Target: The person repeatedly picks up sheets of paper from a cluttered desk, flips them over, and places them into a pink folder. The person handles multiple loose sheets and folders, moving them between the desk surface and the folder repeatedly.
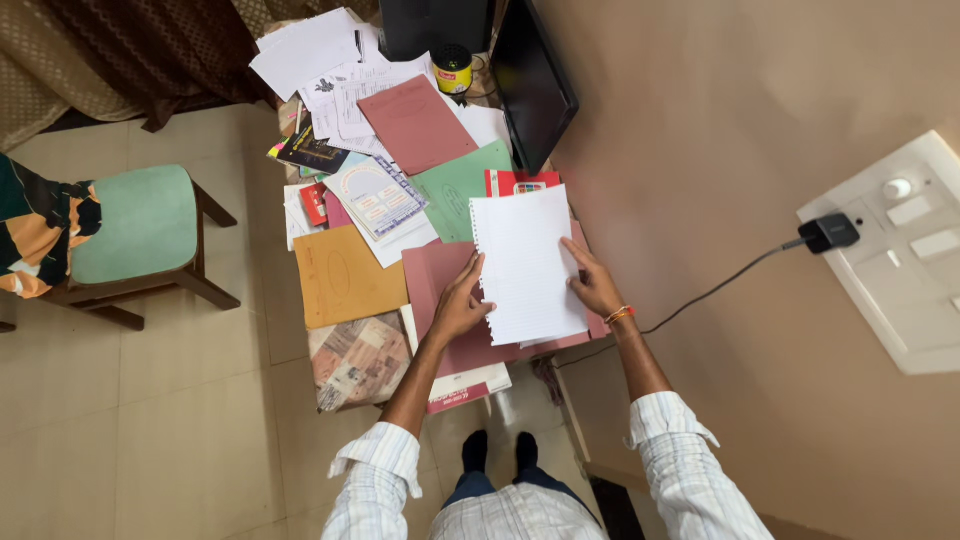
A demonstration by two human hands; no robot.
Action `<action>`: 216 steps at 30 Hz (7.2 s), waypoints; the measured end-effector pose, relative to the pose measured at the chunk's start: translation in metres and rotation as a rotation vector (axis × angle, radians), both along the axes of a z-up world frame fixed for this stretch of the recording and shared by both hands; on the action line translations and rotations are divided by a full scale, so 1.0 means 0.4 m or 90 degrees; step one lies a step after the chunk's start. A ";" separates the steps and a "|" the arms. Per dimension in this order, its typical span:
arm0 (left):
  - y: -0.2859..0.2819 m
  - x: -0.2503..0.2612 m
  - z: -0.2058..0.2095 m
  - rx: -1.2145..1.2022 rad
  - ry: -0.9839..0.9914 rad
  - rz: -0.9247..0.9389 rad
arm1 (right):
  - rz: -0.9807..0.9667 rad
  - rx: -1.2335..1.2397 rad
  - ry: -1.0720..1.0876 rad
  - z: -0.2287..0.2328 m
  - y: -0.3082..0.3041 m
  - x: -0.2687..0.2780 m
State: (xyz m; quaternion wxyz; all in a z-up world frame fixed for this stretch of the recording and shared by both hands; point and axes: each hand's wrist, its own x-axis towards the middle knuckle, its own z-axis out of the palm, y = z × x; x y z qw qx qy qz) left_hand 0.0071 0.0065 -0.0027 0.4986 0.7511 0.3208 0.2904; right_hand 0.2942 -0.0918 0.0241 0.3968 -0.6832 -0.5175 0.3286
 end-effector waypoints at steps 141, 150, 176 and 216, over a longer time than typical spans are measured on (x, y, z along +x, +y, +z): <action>1.617 -1.320 0.119 -0.434 -0.726 -0.013 | -0.176 0.439 0.894 0.045 1.622 -1.339; 1.926 -1.194 0.059 -0.541 -0.688 -0.105 | -0.316 0.479 0.855 0.010 1.787 -1.258; 2.584 -0.626 -0.203 -0.729 -0.339 -0.208 | -0.647 0.474 0.802 -0.282 2.193 -0.874; 2.722 -0.516 -0.448 -0.579 0.098 -0.289 | -1.027 -0.140 0.207 -0.427 2.369 -1.046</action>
